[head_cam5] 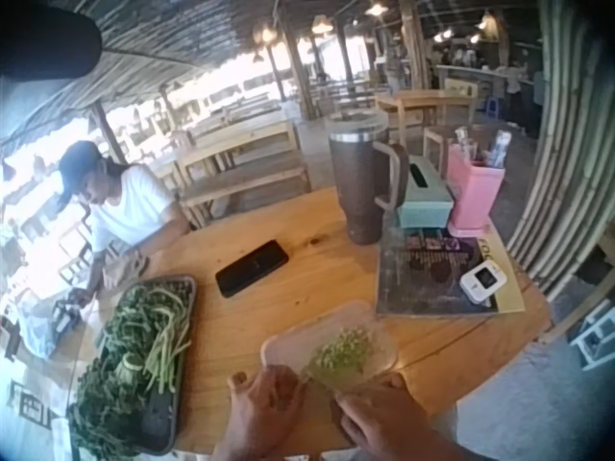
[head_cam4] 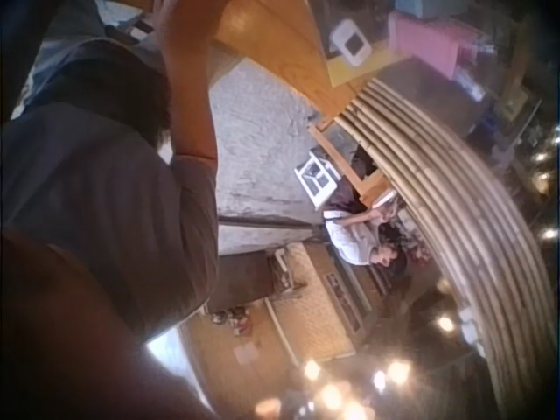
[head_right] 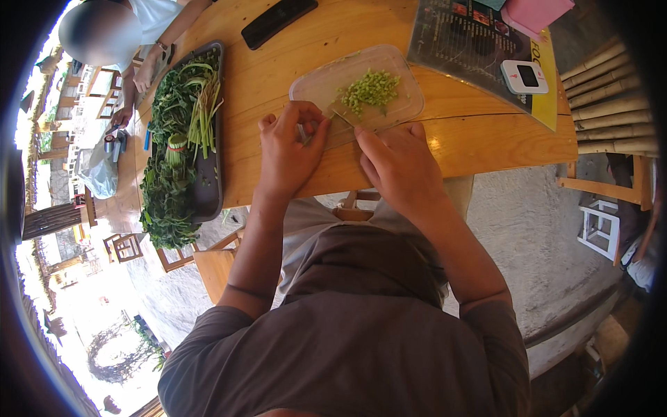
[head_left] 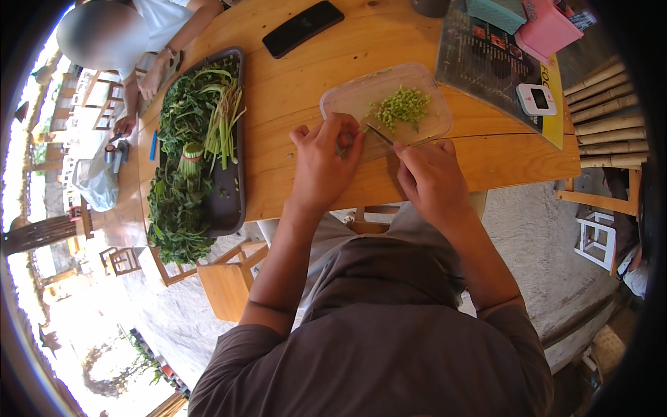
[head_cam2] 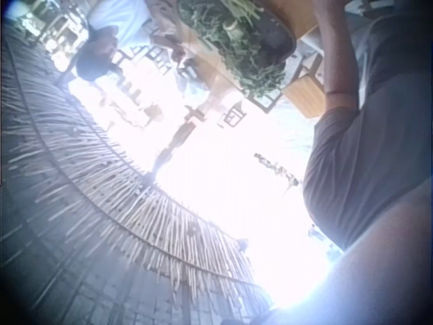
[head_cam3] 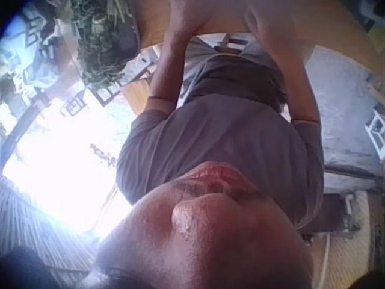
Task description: The person chops green leafy vegetables into small pieces using a knife on a plastic cutting board. They repeatedly pick up stems from a tray, chop them, and place the chopped pieces into a clear plastic container.
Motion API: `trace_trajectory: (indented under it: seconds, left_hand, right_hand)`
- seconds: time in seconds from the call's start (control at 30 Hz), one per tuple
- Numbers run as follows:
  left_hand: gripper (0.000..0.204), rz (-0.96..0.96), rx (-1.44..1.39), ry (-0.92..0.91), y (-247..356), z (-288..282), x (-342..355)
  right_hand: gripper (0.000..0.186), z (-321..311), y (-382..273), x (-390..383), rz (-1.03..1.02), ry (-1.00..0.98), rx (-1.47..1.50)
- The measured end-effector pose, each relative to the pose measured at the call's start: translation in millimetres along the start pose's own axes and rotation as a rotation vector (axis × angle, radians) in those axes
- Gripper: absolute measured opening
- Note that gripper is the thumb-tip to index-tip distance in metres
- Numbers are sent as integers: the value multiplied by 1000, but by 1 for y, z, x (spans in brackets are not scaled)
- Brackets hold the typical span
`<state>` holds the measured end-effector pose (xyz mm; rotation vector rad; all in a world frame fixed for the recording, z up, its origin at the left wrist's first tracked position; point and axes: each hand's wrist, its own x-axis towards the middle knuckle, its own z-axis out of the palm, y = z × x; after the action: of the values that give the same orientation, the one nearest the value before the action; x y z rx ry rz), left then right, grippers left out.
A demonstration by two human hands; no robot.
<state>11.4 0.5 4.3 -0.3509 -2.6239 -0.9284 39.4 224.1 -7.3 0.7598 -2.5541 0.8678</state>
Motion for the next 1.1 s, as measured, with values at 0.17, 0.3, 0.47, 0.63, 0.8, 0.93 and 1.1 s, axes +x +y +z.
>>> trace_trajectory:
  seconds: [0.17,0.3,0.47,0.63,0.8,0.93,1.1]
  left_hand:
    - [20,5,4,-2,-1,0,0]
    - [21,-7,2,2,-3,1,0]
    - [22,-20,-3,14,-3,0,0]
    - [23,-23,-13,14,-1,0,0]
    - [19,-17,-11,-8,-3,1,-1]
    - [15,-15,3,-31,0,0,0]
    - [12,-29,-1,-23,-2,0,0]
  right_hand:
    - [37,1,0,4,11,-50,-58]
    - [36,2,0,4,20,9,-17]
    - [36,4,3,-3,33,50,20]
    - [35,1,0,1,-9,67,50]
    - [33,-2,0,3,-17,11,54]
    - [33,-3,-2,7,8,-29,-10]
    - [34,0,-1,6,27,-16,-25]
